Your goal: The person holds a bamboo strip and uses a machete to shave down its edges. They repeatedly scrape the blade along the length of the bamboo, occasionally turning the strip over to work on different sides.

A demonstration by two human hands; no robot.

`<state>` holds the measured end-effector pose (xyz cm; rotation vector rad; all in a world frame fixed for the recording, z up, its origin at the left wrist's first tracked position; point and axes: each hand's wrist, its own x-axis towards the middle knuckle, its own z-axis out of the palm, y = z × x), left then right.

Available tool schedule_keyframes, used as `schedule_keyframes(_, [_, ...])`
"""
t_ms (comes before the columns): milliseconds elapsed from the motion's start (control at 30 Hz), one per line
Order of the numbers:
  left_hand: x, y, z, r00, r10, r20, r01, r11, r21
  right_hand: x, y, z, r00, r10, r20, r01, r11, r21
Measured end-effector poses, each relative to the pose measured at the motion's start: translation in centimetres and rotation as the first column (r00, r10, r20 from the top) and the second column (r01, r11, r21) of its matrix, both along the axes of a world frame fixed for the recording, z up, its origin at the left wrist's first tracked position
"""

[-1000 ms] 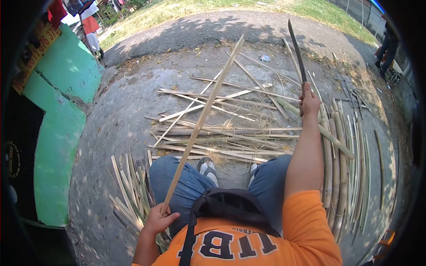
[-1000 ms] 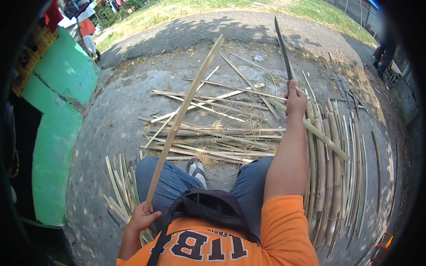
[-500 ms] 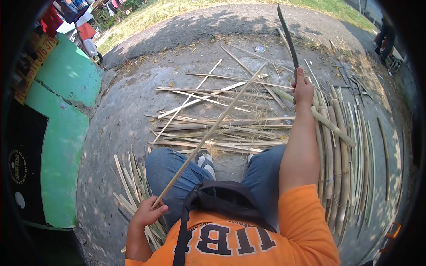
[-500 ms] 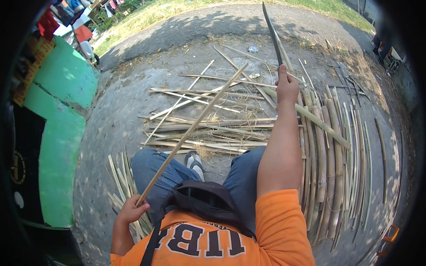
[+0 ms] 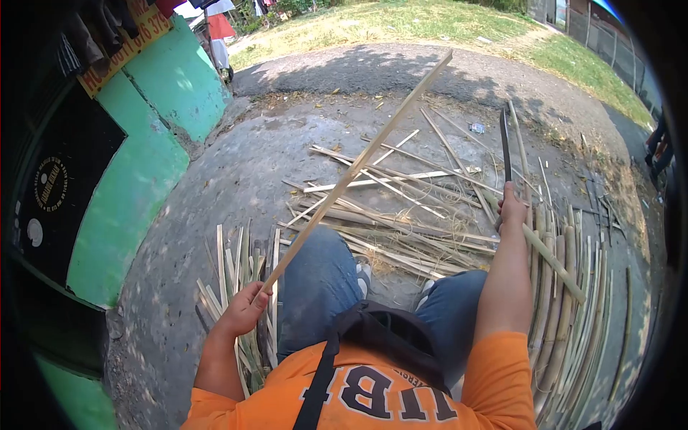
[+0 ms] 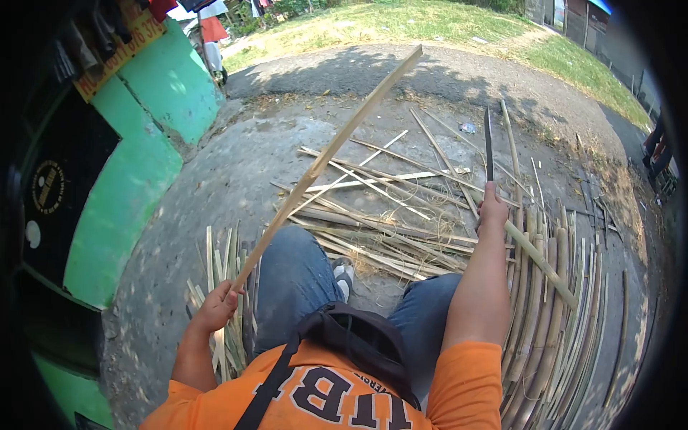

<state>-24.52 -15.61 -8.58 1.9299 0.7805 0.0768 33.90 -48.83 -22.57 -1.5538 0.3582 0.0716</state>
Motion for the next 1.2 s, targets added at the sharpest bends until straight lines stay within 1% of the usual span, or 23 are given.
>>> schedule_keyframes(33, [-0.2,0.2,0.1,1.0,-0.002,0.015,0.002,1.0,0.011,0.1,0.0,-0.7,0.999,0.007,-0.038,-0.007,1.0,-0.02])
schedule_keyframes(100, [-0.4,0.3,0.5,0.999,-0.002,0.054,-0.003,0.994,0.109,0.3,0.1,-2.1,0.993,0.019,-0.116,-0.026,0.998,-0.062])
schedule_keyframes(133, [-0.5,0.4,0.8,0.997,-0.001,0.071,-0.01,0.988,0.156,0.3,0.1,-2.6,0.989,0.034,-0.145,-0.04,0.998,-0.039])
schedule_keyframes(200, [-0.6,0.5,1.4,0.994,-0.001,0.11,-0.02,0.982,0.189,0.1,0.2,-3.7,0.977,0.069,-0.204,-0.069,0.998,0.005])
schedule_keyframes(267, [-0.9,1.0,1.2,0.988,0.008,0.156,-0.042,0.975,0.217,0.3,0.3,-4.7,0.969,0.052,-0.242,-0.054,0.999,0.0])
schedule_keyframes(300, [-1.1,1.4,1.0,0.986,0.007,0.168,-0.051,0.965,0.258,0.4,0.6,-5.0,0.964,0.043,-0.262,-0.046,0.999,-0.003])
schedule_keyframes(400, [-1.2,2.8,1.3,0.991,0.026,0.133,-0.065,0.953,0.295,0.0,1.2,-4.9,0.954,0.069,-0.291,-0.06,0.997,0.04])
schedule_keyframes(433, [-1.0,3.5,1.0,0.983,-0.002,0.184,-0.06,0.941,0.334,0.4,1.3,-5.5,0.951,0.087,-0.296,-0.07,0.995,0.069])
schedule_keyframes(533, [-0.1,5.3,1.6,0.977,-0.024,0.211,-0.049,0.941,0.334,1.6,1.7,-7.2,0.945,0.129,-0.302,-0.088,0.985,0.147])
schedule_keyframes(567, [0.2,5.9,2.3,0.985,-0.024,0.169,-0.028,0.955,0.295,1.9,1.9,-7.7,0.945,0.14,-0.295,-0.093,0.981,0.17])
schedule_keyframes(600, [0.5,6.6,2.7,0.98,-0.03,0.197,-0.03,0.954,0.297,1.7,2.1,-7.4,0.947,0.147,-0.285,-0.094,0.977,0.191])
schedule_keyframes(667, [1.7,8.3,2.8,0.963,-0.065,0.261,-0.017,0.954,0.3,1.2,2.6,-7.2,0.94,0.115,-0.321,-0.068,0.986,0.155])
schedule_keyframes(700, [2.2,9.3,2.6,0.943,-0.069,0.325,-0.026,0.96,0.278,1.2,2.7,-7.0,0.936,0.098,-0.338,-0.052,0.989,0.141])
schedule_keyframes(800, [3.7,12.2,2.6,0.899,-0.068,0.434,-0.017,0.982,0.191,0.8,3.5,-6.8,0.934,0.088,-0.346,-0.045,0.99,0.131])
schedule_keyframes(933, [6.2,15.1,3.4,0.79,-0.072,0.609,-0.081,0.972,0.219,0.4,5.2,-6.2,0.937,0.079,-0.341,-0.033,0.99,0.138])
schedule_keyframes(1033, [7.3,17.4,3.9,0.687,-0.062,0.724,-0.174,0.953,0.247,0.0,6.8,-5.3,0.941,0.081,-0.33,-0.047,0.993,0.109])
schedule_keyframes(1133, [8.2,18.4,5.5,0.556,-0.049,0.829,-0.258,0.939,0.229,0.5,7.9,-6.4,0.944,0.111,-0.309,-0.082,0.991,0.107])
schedule_keyframes(1167, [8.5,18.7,6.0,0.542,0.002,0.84,-0.318,0.926,0.203,0.7,8.4,-6.8,0.947,0.122,-0.296,-0.092,0.989,0.115])
schedule_keyframes(1200, [8.7,18.9,6.6,0.489,0.034,0.871,-0.34,0.928,0.155,0.9,8.9,-7.1,0.95,0.134,-0.284,-0.103,0.987,0.122])
